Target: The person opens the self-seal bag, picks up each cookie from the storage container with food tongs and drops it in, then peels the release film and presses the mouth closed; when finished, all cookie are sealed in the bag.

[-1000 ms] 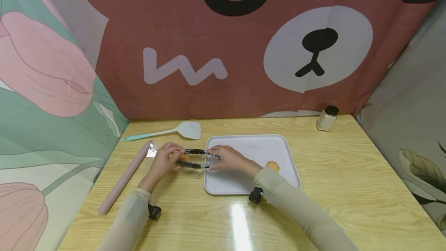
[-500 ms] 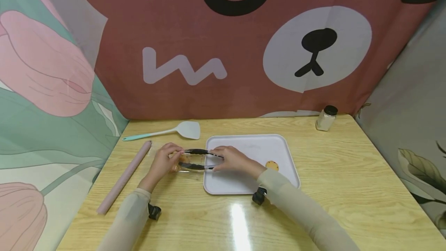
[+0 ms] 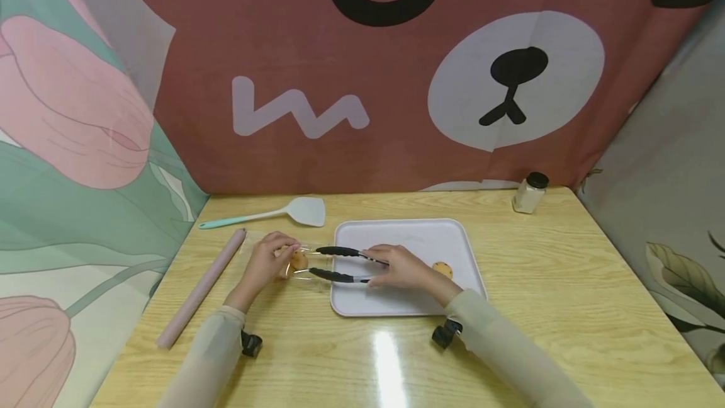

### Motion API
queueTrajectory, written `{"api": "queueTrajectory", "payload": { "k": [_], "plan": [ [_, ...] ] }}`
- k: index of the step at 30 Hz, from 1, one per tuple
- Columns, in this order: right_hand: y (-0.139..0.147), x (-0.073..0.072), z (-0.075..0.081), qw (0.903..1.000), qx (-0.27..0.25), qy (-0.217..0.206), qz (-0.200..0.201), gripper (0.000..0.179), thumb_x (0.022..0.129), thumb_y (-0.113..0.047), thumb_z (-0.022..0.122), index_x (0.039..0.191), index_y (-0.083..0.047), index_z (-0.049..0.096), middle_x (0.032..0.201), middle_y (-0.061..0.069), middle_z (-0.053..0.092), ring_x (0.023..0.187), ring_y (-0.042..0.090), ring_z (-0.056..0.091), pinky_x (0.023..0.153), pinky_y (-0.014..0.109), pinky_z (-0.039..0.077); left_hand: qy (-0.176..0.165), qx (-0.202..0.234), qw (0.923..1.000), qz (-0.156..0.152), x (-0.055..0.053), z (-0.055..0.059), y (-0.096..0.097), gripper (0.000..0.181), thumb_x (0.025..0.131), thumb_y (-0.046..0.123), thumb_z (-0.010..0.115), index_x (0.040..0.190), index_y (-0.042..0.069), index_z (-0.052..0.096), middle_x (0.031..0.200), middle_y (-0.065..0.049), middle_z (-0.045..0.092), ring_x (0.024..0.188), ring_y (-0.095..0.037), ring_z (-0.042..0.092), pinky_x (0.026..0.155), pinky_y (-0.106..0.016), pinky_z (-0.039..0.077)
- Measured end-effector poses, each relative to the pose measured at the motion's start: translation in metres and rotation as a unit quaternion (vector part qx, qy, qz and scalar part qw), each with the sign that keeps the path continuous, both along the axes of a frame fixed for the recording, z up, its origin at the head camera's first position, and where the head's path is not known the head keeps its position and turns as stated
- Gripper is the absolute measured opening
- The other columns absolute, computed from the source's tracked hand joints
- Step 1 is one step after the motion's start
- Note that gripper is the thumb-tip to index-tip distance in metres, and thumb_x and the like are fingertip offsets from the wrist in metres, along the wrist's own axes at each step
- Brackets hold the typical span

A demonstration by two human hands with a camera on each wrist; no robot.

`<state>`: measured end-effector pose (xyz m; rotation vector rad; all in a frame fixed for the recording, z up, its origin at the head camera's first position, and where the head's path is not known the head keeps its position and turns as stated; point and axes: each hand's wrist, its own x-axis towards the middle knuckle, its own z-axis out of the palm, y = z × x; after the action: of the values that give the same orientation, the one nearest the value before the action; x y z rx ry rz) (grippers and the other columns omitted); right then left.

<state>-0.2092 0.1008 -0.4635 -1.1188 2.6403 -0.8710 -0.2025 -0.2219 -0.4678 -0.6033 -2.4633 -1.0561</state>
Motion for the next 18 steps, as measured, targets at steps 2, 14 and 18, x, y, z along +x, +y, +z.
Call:
{"api": "queueTrajectory", "payload": {
  "k": [2,14,18],
  "plan": [
    [0.009,0.005,0.001,1.0,-0.006,0.002,-0.003,0.07,0.08,-0.034,0.076,0.137,-0.005,0.049,0.135,0.016,0.051,0.1,0.021,0.062,0.086,0.035,0.051,0.002,0.002,1.0,0.001,0.0,-0.001,0.0,0.006,0.083,0.002,0.07,0.089,0.004,0.073,0.088,-0.005,0.067,0.086,-0.023,0.062,0.072,-0.039,0.052],
    [0.061,0.028,-0.001,0.9978,-0.052,0.038,-0.018,0.068,0.078,-0.032,0.078,0.132,0.0,0.054,0.129,0.019,0.055,0.083,0.019,0.063,0.071,0.029,0.052,0.003,0.005,1.0,0.004,-0.001,-0.001,0.001,0.007,0.083,0.002,0.071,0.09,0.002,0.073,0.089,-0.006,0.067,0.086,-0.025,0.062,0.071,-0.041,0.051],
    [0.077,0.033,-0.001,0.9965,-0.056,0.051,-0.034,0.068,0.076,-0.032,0.079,0.131,0.0,0.055,0.127,0.02,0.056,0.086,0.021,0.064,0.073,0.029,0.053,-0.003,0.011,0.9999,0.006,0.0,0.001,0.003,0.006,0.083,0.002,0.071,0.089,0.002,0.073,0.088,-0.006,0.067,0.086,-0.025,0.062,0.075,-0.043,0.051]
  ]
}}
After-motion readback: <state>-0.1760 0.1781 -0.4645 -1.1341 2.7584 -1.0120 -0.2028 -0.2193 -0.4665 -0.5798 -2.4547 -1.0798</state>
